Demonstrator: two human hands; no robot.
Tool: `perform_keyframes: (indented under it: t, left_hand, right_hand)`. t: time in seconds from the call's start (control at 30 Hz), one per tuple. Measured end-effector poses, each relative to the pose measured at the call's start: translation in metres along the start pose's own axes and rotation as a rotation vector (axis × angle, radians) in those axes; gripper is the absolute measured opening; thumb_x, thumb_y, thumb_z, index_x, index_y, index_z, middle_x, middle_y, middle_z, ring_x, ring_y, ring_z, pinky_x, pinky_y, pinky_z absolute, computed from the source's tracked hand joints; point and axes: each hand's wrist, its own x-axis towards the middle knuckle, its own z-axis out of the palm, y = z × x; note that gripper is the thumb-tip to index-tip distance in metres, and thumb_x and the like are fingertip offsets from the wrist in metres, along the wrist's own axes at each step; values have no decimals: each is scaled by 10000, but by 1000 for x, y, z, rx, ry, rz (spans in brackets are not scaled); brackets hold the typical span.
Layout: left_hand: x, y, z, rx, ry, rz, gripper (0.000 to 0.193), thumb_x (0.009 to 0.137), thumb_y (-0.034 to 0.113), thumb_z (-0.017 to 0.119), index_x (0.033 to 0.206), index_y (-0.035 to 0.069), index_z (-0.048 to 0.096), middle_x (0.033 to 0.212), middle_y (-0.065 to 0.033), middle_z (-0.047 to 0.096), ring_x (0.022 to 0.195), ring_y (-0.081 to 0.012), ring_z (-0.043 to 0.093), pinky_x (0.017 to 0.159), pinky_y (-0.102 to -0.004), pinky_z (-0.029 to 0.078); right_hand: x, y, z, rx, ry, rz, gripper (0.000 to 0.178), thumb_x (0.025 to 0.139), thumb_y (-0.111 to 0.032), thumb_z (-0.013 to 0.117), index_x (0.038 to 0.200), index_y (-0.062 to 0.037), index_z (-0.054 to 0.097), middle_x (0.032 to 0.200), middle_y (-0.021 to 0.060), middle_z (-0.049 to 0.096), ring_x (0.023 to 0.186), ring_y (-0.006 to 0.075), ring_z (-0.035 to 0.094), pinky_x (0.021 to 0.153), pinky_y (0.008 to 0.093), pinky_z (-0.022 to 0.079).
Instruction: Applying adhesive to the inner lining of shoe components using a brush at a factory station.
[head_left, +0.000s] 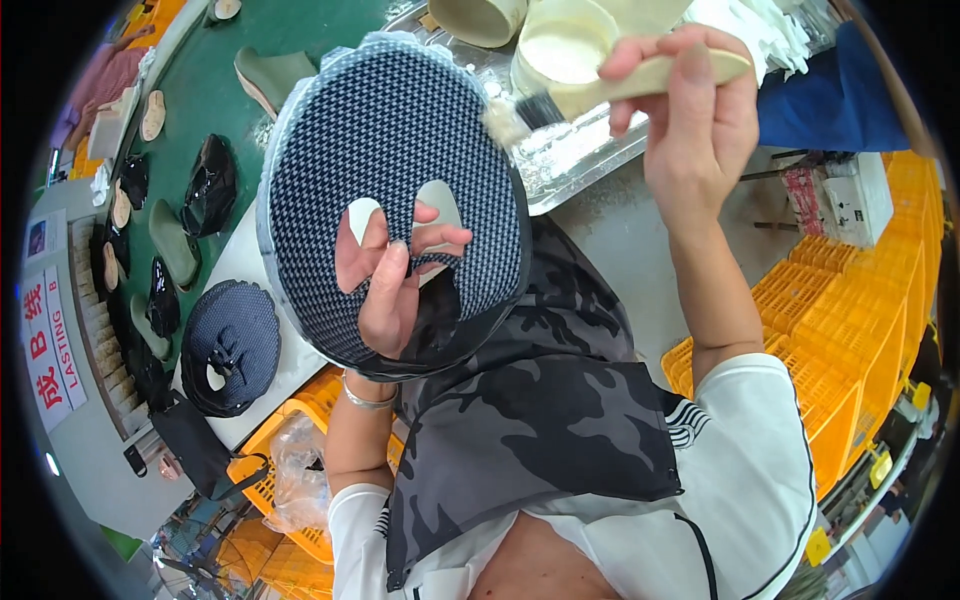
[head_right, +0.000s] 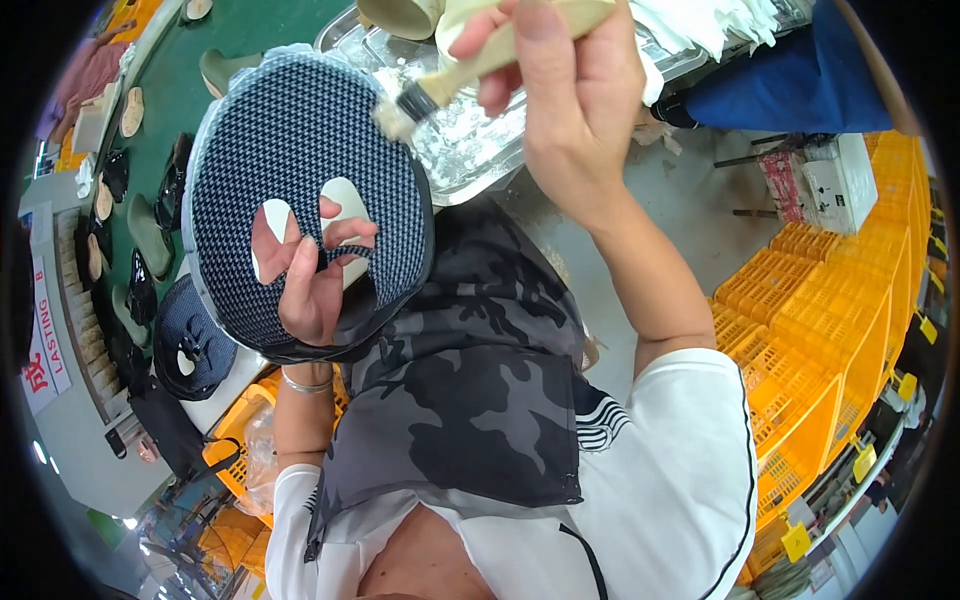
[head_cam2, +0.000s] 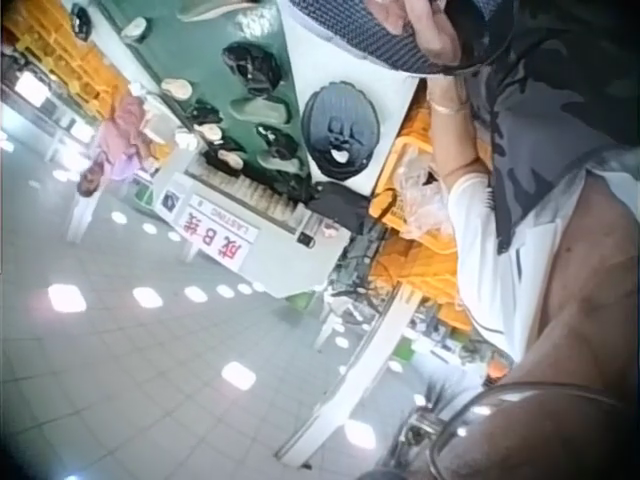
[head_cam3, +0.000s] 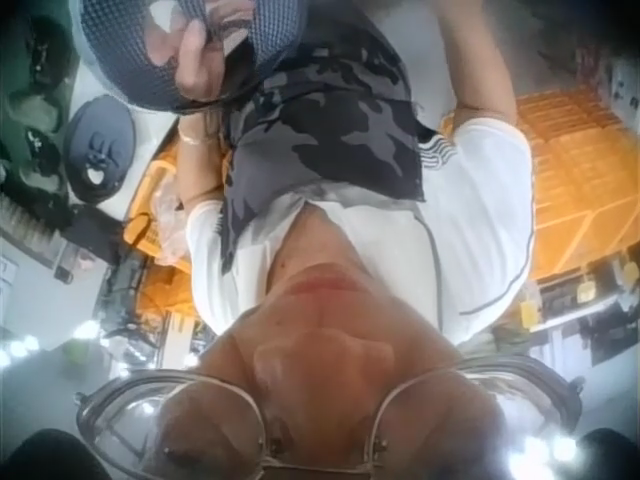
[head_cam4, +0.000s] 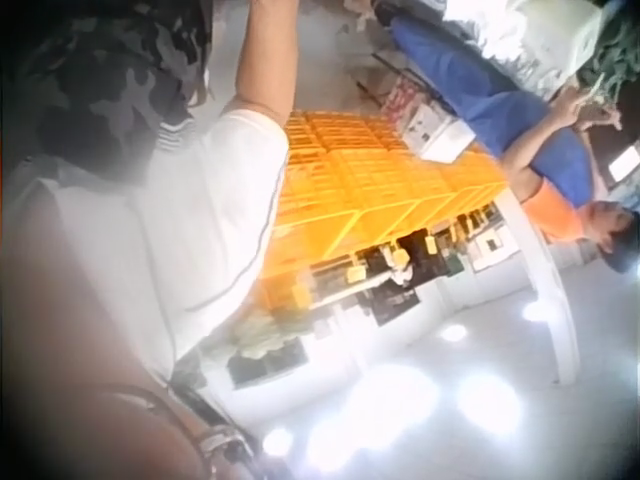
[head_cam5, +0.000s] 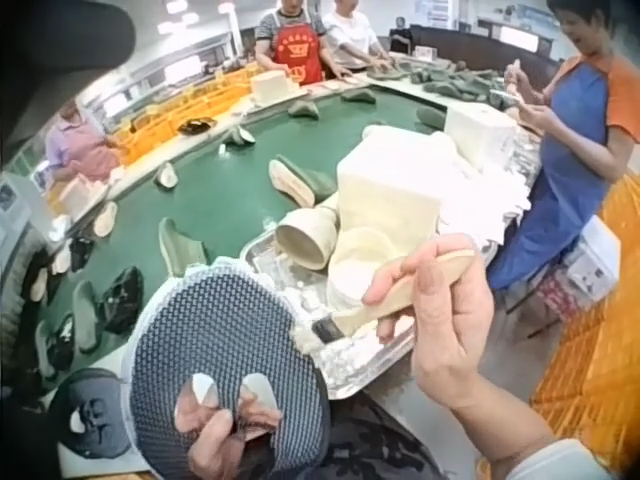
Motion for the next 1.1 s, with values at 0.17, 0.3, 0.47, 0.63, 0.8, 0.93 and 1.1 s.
perform_keyframes:
  t: [0.17, 0.3, 0.47, 0.63, 0.8, 0.93, 1.1]
  left_hand:
    - [9, -5, 7, 169, 15, 201, 397, 884, 135, 405, 1258, 87, 282, 1124, -166, 485, 985, -316, 561, 811, -411, 463]
    - [10, -19, 3, 359, -2, 380, 440, 896, 164, 378, 1317, 123, 255, 1207, -176, 453, 1026, -311, 537, 884, -426, 412]
    - [14, -24, 6, 724, 36, 460, 397, 888, 112, 330, 1282, 130, 286, 1149, -218, 478, 1001, -334, 544, 857, -436, 428]
    - [22, -17, 8, 1125, 57, 577, 396, 830, 152, 356, 1150, -60, 455, 1111, -179, 518, 1072, -277, 465, 978, -373, 291]
    - [26, -36, 4, 848, 128, 715, 369, 786, 137, 390, 1108, -36, 438, 1120, -202, 499, 1079, -297, 480, 955, -417, 329]
    - [28, -24, 15, 1091, 172, 754, 359, 769, 130, 402, 1088, -30, 437, 1136, -196, 487, 1093, -293, 468, 948, -393, 331]
    - [29, -19, -2, 1285, 270, 778, 376, 750, 112, 404, 1093, -42, 416, 1148, -194, 475, 1068, -285, 476, 931, -375, 346]
  right_hand:
    - [-11, 9, 1, -18, -20, 140, 184, 954, -196, 357, 985, -23, 411, 794, 133, 588, 524, 90, 477, 474, 180, 407]
    - [-20, -8, -3, -66, -127, 339, 160, 936, -191, 418, 924, -33, 444, 727, 43, 593, 488, 12, 427, 435, 139, 346]
    - [-13, -3, 9, -28, -31, 156, 143, 926, -174, 443, 936, -32, 453, 725, 33, 591, 500, 23, 448, 448, 150, 369]
    - [-20, -15, 4, -209, -268, 348, 121, 905, -144, 479, 910, -23, 476, 662, 17, 583, 525, 56, 504, 482, 194, 398]
    - [-15, -24, 7, -125, -145, 229, 109, 886, -124, 504, 917, -21, 484, 628, 37, 569, 525, 75, 522, 477, 211, 406]
    - [-17, -9, 11, -220, -178, 111, 116, 882, -139, 515, 910, -30, 486, 618, 37, 577, 506, 104, 539, 480, 215, 415]
    - [-24, -30, 5, -183, -318, 394, 142, 893, -169, 499, 910, -29, 479, 637, 28, 586, 495, 97, 526, 472, 211, 409]
